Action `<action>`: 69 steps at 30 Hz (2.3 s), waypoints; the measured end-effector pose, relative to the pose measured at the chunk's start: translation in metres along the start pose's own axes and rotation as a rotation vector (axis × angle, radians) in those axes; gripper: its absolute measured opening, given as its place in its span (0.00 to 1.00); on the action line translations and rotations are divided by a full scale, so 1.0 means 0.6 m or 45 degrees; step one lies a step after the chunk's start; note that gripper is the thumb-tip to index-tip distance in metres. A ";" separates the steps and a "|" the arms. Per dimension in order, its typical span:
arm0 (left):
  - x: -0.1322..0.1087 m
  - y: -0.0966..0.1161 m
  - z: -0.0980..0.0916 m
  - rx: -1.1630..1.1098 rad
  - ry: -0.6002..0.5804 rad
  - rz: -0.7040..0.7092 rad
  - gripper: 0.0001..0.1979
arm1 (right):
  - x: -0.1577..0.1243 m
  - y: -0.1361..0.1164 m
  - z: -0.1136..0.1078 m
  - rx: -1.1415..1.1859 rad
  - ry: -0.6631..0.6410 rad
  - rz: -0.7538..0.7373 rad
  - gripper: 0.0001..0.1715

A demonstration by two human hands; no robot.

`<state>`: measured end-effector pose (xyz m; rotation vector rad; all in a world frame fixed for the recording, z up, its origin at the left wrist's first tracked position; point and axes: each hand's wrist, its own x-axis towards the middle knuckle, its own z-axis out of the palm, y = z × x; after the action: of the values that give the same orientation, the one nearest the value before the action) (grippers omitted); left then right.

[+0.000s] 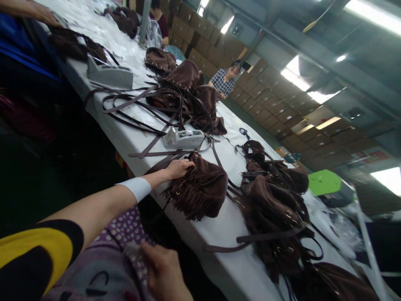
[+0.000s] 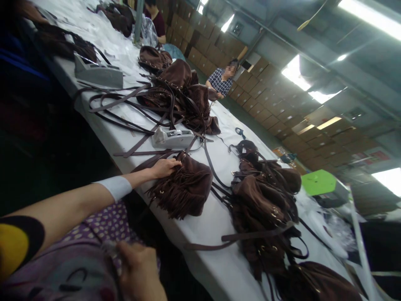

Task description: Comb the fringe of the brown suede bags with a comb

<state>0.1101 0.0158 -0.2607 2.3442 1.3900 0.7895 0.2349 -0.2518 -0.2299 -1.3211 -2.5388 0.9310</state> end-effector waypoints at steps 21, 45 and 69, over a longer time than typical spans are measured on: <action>-0.039 0.057 0.039 -0.083 -0.272 0.244 0.30 | 0.037 0.146 -0.143 -0.753 0.356 0.476 0.23; -0.078 0.122 -0.011 -0.195 -0.047 0.330 0.20 | -0.056 0.086 -0.053 0.341 0.684 0.372 0.18; -0.119 0.156 0.053 -0.791 -0.319 0.278 0.28 | -0.074 0.060 -0.030 1.175 0.567 0.575 0.28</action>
<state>0.1682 -0.0915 -0.2595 2.0194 0.6633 0.8056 0.2938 -0.2629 -0.2292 -1.5161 -1.2128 1.4221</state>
